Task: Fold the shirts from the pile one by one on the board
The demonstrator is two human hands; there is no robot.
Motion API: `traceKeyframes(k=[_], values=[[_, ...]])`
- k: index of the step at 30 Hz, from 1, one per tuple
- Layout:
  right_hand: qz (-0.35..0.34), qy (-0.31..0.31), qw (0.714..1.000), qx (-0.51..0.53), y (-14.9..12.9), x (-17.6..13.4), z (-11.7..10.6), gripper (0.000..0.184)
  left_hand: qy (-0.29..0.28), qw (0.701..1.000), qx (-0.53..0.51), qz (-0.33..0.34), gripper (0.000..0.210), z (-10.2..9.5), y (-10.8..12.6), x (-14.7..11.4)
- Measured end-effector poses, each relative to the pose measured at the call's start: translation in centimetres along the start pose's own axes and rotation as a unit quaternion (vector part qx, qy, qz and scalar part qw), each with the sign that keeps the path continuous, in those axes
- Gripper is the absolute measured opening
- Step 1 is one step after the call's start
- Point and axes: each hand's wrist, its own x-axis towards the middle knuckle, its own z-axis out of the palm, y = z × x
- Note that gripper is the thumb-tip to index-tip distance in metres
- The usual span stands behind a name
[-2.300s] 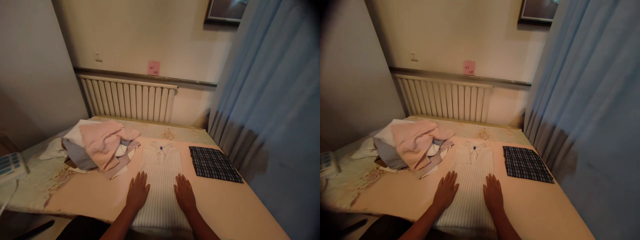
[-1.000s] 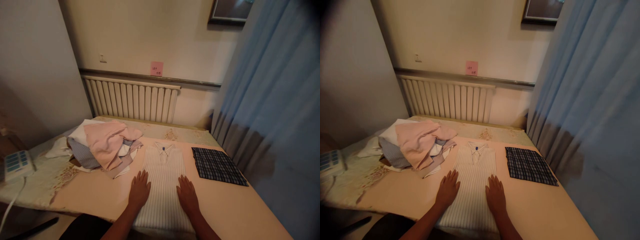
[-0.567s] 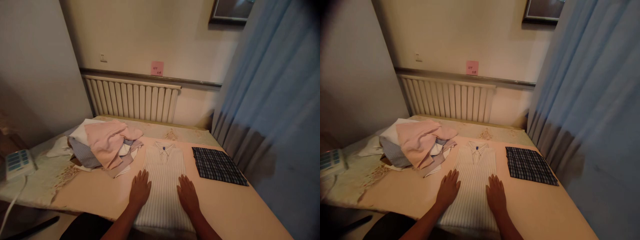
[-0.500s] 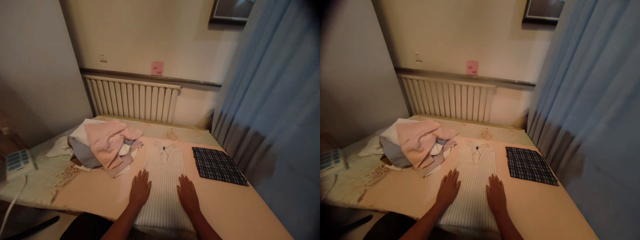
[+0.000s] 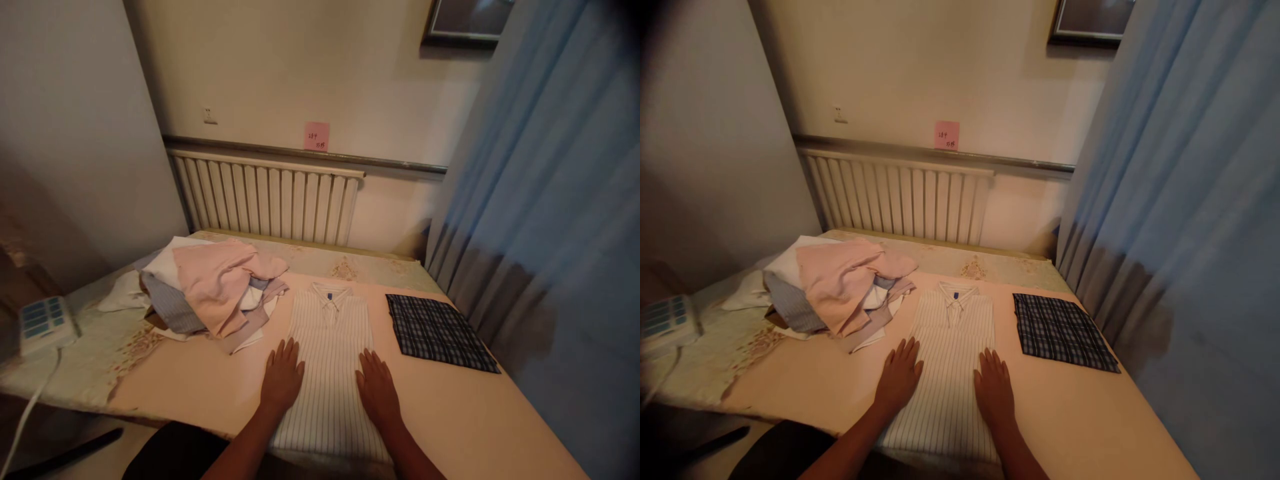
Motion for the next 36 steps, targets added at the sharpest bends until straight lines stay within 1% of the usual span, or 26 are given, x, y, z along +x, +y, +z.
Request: traceKeyframes(k=[3, 10, 26, 36], values=[[0.003, -0.010, 1.000, -0.002, -0.05, 0.04, -0.11, 0.048, 0.005, 1.000, 0.004, 0.003, 0.049, -0.07, 0.02, -0.07], [-0.002, -0.010, 1.000, -0.010, -0.07, 0.04, -0.24, 0.047, 0.012, 1.000, 0.007, 0.004, 0.048, 0.01, 0.00, -0.14], [-0.002, -0.006, 1.000, -0.009, 0.05, -0.05, -0.06, 0.048, -0.010, 1.000, 0.002, -0.003, 0.050, -0.36, 0.17, -0.17], [-0.008, 0.003, 1.000, -0.009, 0.08, -0.02, -0.07, 0.047, -0.006, 1.000, 0.007, -0.005, 0.050, -0.17, 0.12, -0.09]])
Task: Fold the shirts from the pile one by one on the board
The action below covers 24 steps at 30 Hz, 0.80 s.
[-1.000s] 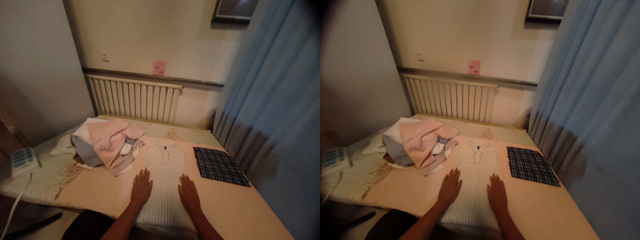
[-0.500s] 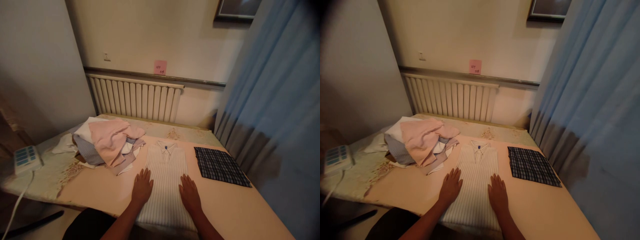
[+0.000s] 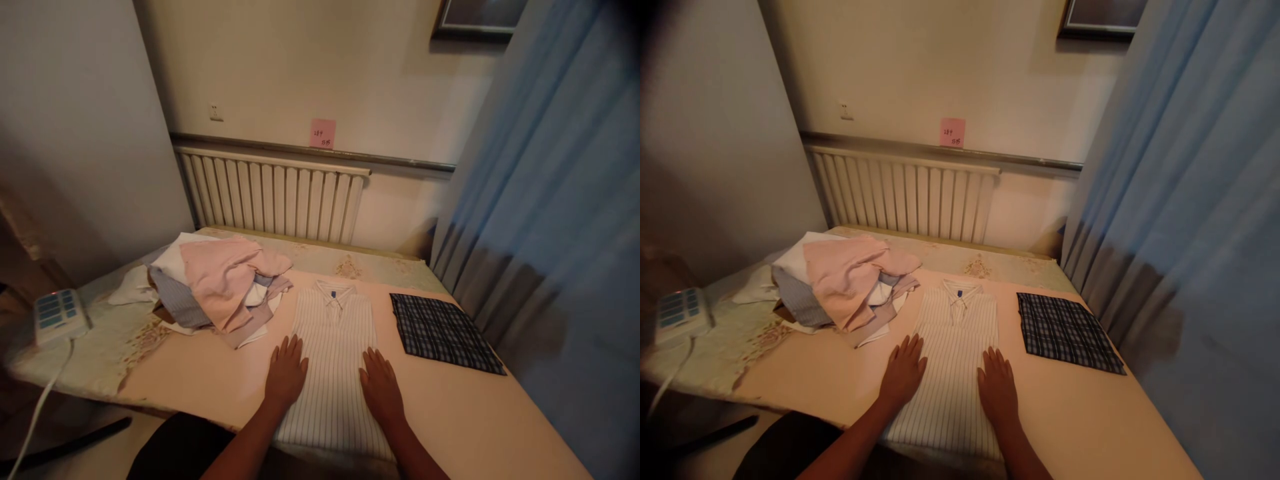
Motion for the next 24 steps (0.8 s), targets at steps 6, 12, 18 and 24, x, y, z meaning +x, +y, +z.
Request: traceKeyframes(k=[6, 12, 18, 24], values=[[0.006, -0.001, 1.000, 0.002, -0.04, 0.07, -0.05, 0.048, 0.019, 1.000, -0.006, 0.006, 0.048, 0.03, -0.03, -0.04], [0.003, 0.001, 1.000, -0.002, 0.01, -0.03, -0.01, 0.048, 0.022, 1.000, -0.008, 0.008, 0.049, 0.14, -0.06, -0.06], [0.007, -0.005, 1.000, -0.004, -0.08, 0.02, -0.01, 0.047, 0.017, 1.000, -0.007, 0.007, 0.048, 0.15, -0.12, -0.02], [0.009, -0.001, 1.000, 0.011, -0.10, 0.05, -0.12, 0.047, 0.021, 1.000, -0.007, 0.011, 0.048, 0.32, -0.11, -0.07]])
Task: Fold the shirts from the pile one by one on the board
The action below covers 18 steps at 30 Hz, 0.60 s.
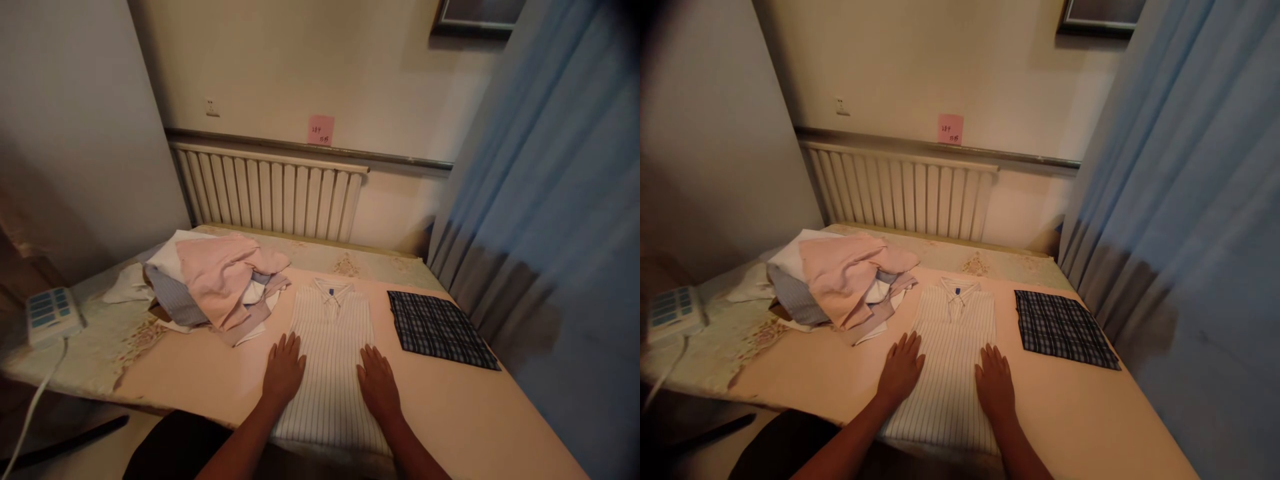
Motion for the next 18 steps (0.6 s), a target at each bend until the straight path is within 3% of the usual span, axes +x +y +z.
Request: traceKeyframes(k=[8, 11, 15, 18], values=[[0.004, 0.002, 1.000, 0.002, 0.1, 0.0, 0.2, 0.045, -0.040, 0.998, 0.007, -0.041, 0.048, -0.9, 0.6, 0.5], [0.002, 0.015, 1.000, 0.006, 0.2, 0.0, 0.3, 0.045, -0.033, 0.998, 0.012, -0.048, 0.047, -1.3, 3.0, 0.6], [-0.003, 0.027, 1.000, 0.008, 0.2, -0.1, 0.4, 0.045, -0.033, 0.998, -0.042, 0.045, 0.050, -0.9, 8.1, -0.9], [-0.006, 0.023, 1.000, 0.005, 0.3, -0.2, 0.3, 0.045, -0.082, 0.989, -0.082, 0.092, 0.051, -0.2, 10.6, -2.8]])
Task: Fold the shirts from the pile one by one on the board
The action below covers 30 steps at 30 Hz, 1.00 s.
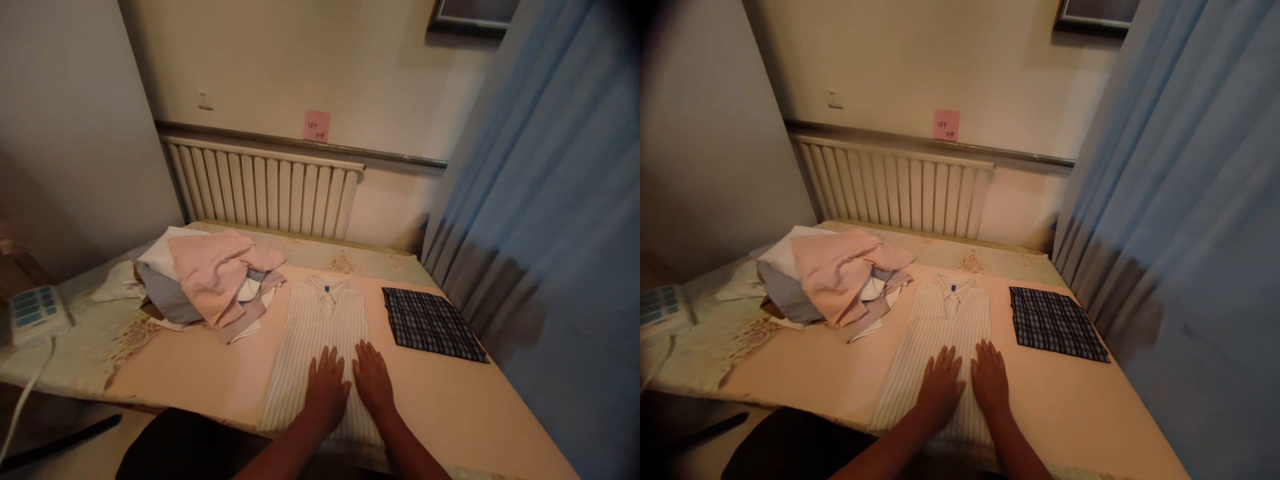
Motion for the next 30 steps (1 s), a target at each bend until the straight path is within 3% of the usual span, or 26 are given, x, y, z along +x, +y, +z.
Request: traceKeyframes(k=[4, 30], values=[[-0.004, -0.003, 1.000, -0.001, 0.1, 0.0, -0.1, 0.044, -0.026, 0.999, -0.013, 0.023, 0.053, 0.4, 0.6, -1.3], [0.016, -0.012, 1.000, -0.006, -0.4, 0.3, -0.9, 0.043, -0.025, 1.000, 0.014, 0.009, 0.053, -1.8, -4.0, -2.0]])
